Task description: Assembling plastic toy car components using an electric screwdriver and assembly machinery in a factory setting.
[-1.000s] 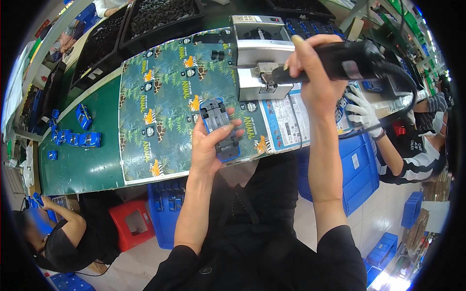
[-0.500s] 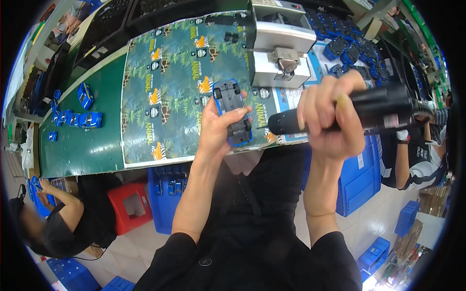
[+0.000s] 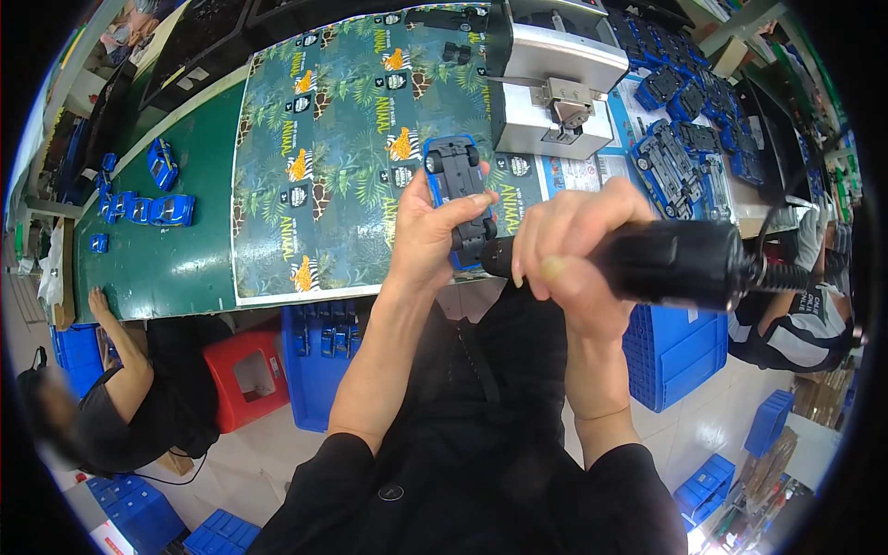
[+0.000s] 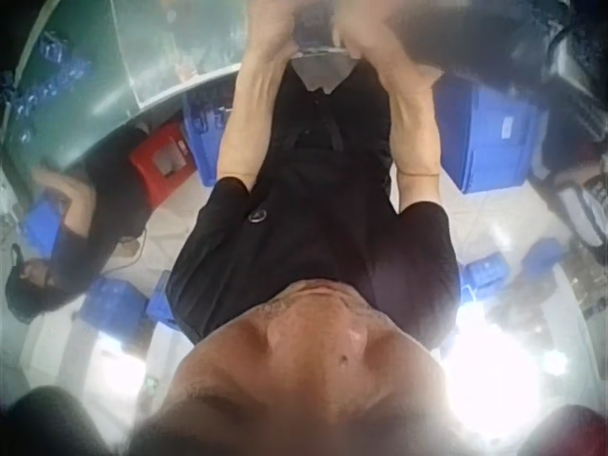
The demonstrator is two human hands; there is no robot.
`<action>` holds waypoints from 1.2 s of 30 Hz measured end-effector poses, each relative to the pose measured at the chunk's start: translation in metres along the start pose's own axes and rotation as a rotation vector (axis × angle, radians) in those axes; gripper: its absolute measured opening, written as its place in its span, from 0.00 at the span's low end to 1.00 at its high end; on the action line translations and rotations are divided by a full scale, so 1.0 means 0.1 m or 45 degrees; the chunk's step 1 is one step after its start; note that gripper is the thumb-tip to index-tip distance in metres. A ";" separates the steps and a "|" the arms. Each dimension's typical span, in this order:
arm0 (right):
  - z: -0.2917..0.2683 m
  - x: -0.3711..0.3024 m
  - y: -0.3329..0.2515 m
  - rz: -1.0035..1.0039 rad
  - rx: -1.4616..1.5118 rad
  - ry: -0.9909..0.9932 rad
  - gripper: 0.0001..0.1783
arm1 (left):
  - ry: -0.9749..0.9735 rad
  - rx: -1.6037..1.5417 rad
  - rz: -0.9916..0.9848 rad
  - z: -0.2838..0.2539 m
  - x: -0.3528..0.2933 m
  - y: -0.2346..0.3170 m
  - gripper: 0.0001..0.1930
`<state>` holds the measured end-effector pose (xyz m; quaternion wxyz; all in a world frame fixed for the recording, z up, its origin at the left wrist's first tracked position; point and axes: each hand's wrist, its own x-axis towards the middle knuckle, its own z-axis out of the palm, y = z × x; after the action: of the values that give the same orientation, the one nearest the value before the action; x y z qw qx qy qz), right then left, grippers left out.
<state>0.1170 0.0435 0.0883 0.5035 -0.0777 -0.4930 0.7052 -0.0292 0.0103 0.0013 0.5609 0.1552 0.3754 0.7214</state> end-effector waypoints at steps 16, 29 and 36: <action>-0.05 -0.02 0.10 -0.133 -0.010 -0.133 0.17 | 0.045 0.053 -0.024 0.05 0.02 0.02 0.22; -0.23 -0.02 0.02 -0.322 0.113 -0.466 0.15 | -0.080 0.493 0.213 -0.04 -0.06 0.16 0.22; -0.45 -0.12 -0.13 -0.368 -0.030 -0.177 0.15 | -0.452 2.643 1.106 -0.86 -0.28 1.15 0.45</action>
<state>0.1582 0.0618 0.0718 0.5634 0.0371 -0.5410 0.6233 -0.1552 -0.0575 0.0318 -0.0904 0.7612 0.6210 0.1634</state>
